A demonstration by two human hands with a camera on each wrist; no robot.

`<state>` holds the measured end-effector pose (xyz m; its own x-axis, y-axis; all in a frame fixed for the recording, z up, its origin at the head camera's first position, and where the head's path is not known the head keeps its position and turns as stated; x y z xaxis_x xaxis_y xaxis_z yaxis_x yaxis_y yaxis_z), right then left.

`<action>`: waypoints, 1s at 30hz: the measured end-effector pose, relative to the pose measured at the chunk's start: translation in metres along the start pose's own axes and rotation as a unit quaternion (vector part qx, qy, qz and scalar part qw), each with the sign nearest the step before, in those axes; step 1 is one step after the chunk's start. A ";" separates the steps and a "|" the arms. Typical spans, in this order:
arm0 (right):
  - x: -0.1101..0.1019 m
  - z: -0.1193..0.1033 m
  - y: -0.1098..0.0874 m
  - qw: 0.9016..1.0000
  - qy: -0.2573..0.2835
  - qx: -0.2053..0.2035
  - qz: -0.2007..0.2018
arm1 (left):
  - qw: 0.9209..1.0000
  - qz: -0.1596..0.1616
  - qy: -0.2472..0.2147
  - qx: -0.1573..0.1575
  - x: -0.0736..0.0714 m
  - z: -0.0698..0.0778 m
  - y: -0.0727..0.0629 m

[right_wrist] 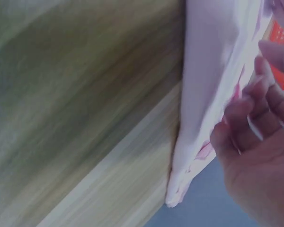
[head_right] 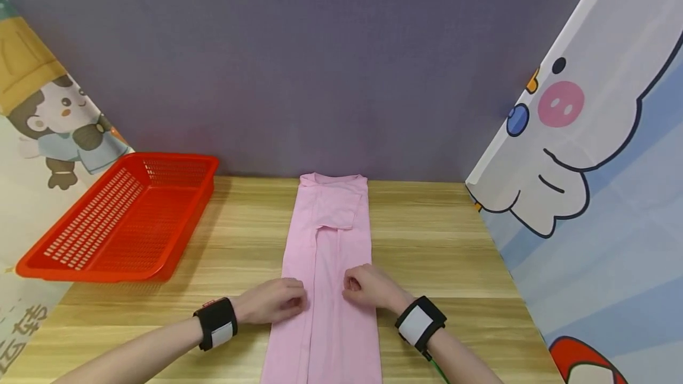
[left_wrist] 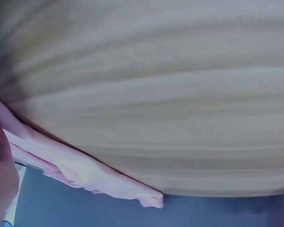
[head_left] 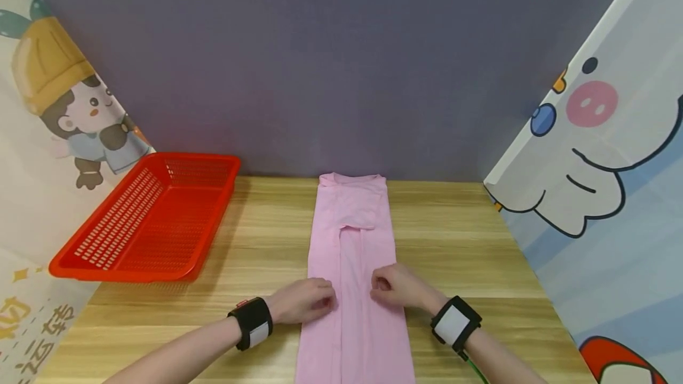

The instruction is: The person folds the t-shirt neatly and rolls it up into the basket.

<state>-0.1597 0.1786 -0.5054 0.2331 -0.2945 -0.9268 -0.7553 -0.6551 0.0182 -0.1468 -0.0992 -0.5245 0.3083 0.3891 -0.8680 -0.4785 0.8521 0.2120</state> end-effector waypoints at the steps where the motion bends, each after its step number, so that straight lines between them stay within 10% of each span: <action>1: 0.000 -0.003 -0.001 1.000 0.012 0.001 -0.017 | 1.000 -0.009 -0.013 -0.001 0.001 0.002 -0.001; 20: 0.010 -0.071 -0.024 0.966 0.022 -0.037 -0.254 | 0.967 -0.254 -0.015 0.008 -0.006 0.059 0.006; 30: 0.021 -0.075 -0.028 0.965 -0.056 -0.026 -0.257 | 0.965 -0.262 0.024 0.005 0.000 0.069 0.002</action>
<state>-0.0877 0.1391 -0.4973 0.4975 0.1537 -0.8537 -0.5254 -0.7297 -0.4375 -0.0911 -0.0737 -0.4931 0.4672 -0.1134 -0.8769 -0.2590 0.9307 -0.2583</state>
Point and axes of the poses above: each hand's wrist, its own y-axis towards the middle knuckle, its own x-axis out of the palm, z = x × y, the point moved 1 cm from there along y, towards the middle knuckle, and after that the axes turned 8 degrees about -y, right-handed, at the moved point
